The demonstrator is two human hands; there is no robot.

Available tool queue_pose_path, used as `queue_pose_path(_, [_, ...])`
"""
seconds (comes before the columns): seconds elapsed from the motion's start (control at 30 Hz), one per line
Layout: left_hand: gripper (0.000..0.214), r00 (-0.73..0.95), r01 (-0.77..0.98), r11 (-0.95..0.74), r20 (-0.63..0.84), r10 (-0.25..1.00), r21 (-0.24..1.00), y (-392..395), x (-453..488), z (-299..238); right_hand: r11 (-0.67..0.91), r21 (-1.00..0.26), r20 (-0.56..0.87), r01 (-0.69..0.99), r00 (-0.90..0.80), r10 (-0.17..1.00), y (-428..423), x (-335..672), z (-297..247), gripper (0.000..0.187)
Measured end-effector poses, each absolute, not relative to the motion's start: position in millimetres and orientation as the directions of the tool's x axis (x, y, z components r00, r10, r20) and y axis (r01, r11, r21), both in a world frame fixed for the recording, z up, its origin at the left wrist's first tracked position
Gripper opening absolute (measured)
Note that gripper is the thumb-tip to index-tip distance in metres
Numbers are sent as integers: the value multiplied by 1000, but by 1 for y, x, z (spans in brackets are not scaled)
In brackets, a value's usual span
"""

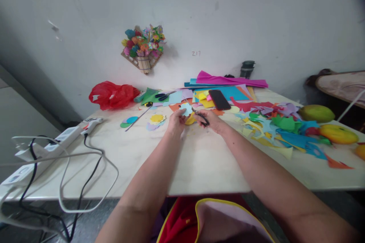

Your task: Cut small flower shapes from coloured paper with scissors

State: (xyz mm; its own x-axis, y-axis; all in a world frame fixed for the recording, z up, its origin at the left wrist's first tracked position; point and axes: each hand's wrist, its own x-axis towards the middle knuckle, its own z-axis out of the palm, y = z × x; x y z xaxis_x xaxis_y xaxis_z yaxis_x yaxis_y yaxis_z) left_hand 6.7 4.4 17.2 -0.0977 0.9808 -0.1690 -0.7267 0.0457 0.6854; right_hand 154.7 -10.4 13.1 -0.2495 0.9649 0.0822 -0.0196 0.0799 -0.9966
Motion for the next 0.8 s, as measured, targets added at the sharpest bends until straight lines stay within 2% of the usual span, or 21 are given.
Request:
queue_pose_path(0.27, [17,-114,-715,53,-191,975,697,4,9,18,89,-995,95,-34,-231,968,-8,154,9,26])
queue_pose_path(0.57, [10,-115,-723,42,-181,977,690,3,12,16,105,-994,109,-33,-174,979,-12,148,15,26])
queue_pose_path(0.8, [12,-108,-745,78,-235,966,662,0,12,21,104,-994,99,29,-140,985,-10,146,14,27])
